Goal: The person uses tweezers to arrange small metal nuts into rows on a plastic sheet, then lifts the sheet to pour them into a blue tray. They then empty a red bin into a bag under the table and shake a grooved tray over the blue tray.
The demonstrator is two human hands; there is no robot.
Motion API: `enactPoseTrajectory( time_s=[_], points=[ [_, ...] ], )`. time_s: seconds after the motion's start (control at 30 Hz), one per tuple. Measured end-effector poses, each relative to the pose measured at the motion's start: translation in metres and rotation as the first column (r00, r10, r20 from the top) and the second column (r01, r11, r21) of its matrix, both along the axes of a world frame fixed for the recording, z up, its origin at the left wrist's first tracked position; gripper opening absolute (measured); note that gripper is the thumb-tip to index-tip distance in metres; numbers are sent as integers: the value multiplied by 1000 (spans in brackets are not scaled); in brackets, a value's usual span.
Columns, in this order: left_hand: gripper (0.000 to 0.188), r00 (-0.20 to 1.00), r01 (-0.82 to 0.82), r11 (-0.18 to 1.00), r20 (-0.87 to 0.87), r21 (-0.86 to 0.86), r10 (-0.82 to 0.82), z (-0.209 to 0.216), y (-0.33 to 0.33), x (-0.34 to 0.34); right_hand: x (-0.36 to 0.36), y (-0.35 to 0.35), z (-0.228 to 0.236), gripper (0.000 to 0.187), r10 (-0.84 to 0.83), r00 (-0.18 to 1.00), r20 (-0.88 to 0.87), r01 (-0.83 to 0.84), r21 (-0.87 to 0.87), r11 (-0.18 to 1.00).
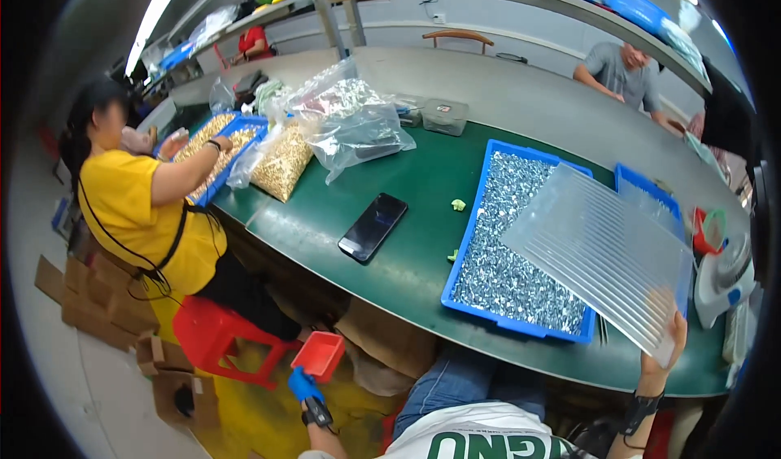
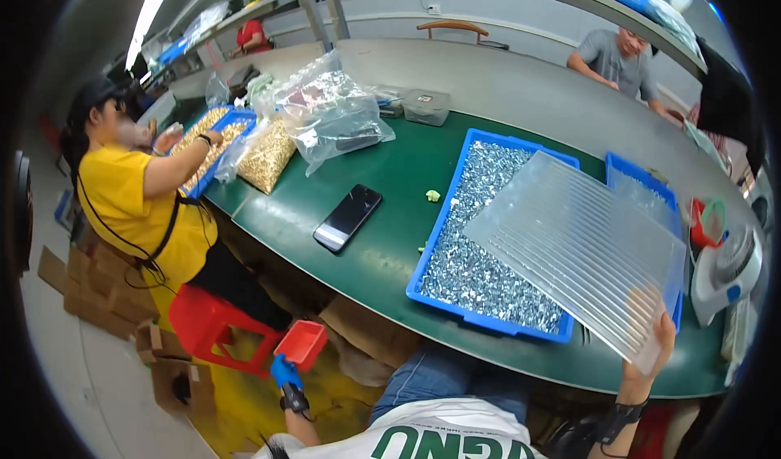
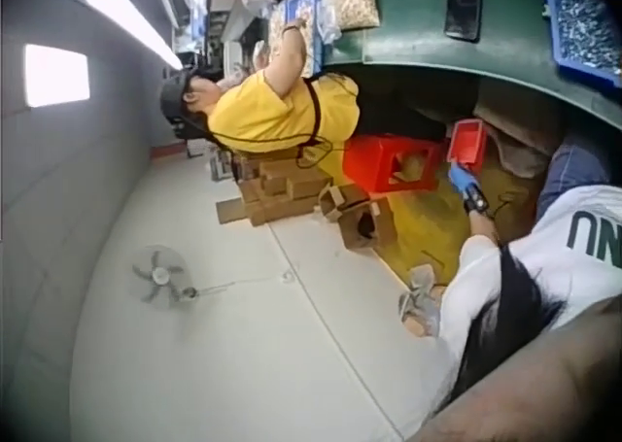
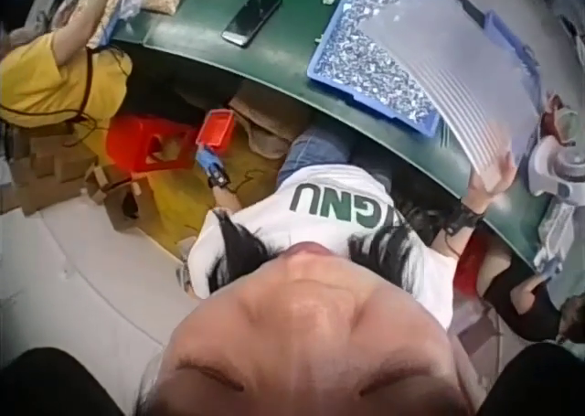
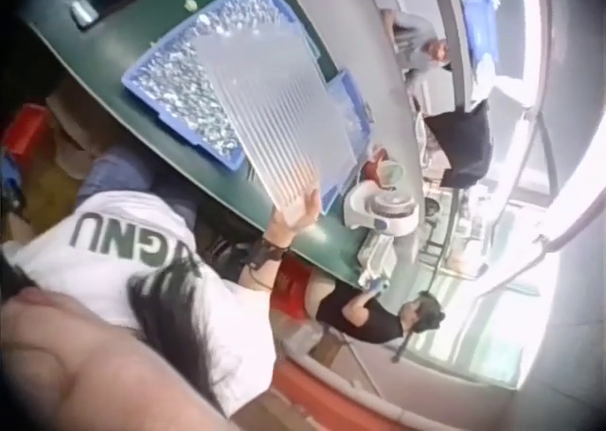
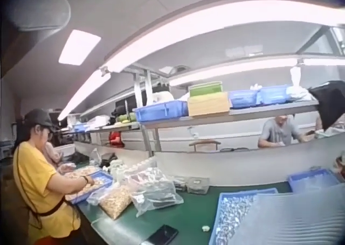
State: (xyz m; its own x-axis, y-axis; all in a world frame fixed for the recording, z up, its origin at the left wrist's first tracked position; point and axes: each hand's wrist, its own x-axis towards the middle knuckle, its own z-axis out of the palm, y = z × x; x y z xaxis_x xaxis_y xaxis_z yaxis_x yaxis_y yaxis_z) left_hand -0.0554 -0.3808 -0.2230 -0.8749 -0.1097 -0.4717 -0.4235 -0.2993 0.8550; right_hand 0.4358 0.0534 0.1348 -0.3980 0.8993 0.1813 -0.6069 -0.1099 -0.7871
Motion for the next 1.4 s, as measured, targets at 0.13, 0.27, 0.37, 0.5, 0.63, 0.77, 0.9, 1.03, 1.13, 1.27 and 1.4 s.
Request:
enactPoseTrajectory(
  time_s=[0.13,0.27,0.37,0.5,0.63,0.77,0.9,1.03,1.13,1.27,1.4],
  points=[
    [16,939,-136,900,-237,414,251,162,6,7,8,-1,-12,45,-31,996,-86,29,-33,999],
    [31,798,350,814,-602,463,-1,287,61,-11,21,-2,-21,45,-120,982,-143,112,-65,992],
    [28,751,538,719,-637,440,-172,318,148,-31,30,-10,-19,45,-172,972,-160,164,-59,985],
    [13,725,680,593,-513,431,-459,274,308,-58,37,-27,-10,45,-217,966,-141,215,-31,976],
    [19,789,611,702,-356,366,-501,250,421,-60,40,-38,-5,45,-196,972,-126,196,-15,981],
    [29,684,727,610,-257,314,-683,253,460,-45,46,-39,-12,47,-230,971,-70,228,-33,973],
    [35,513,838,524,-105,-154,-852,274,439,-21,46,-20,-18,49,-217,976,-35,214,-69,974],
    [34,229,923,309,-321,-228,-919,264,380,30,34,15,-31,44,-56,997,-54,49,-128,991],
    [32,157,903,277,-347,-328,-925,247,343,51,5,43,-37,44,47,997,-63,-55,-133,990],
    [34,105,611,466,-518,-640,-849,256,322,82,-13,70,-32,45,142,987,-73,-150,-114,982],
    [38,-291,218,509,-553,-833,-781,292,312,140,5,66,-15,45,32,999,0,-32,-94,995]
  ],
)
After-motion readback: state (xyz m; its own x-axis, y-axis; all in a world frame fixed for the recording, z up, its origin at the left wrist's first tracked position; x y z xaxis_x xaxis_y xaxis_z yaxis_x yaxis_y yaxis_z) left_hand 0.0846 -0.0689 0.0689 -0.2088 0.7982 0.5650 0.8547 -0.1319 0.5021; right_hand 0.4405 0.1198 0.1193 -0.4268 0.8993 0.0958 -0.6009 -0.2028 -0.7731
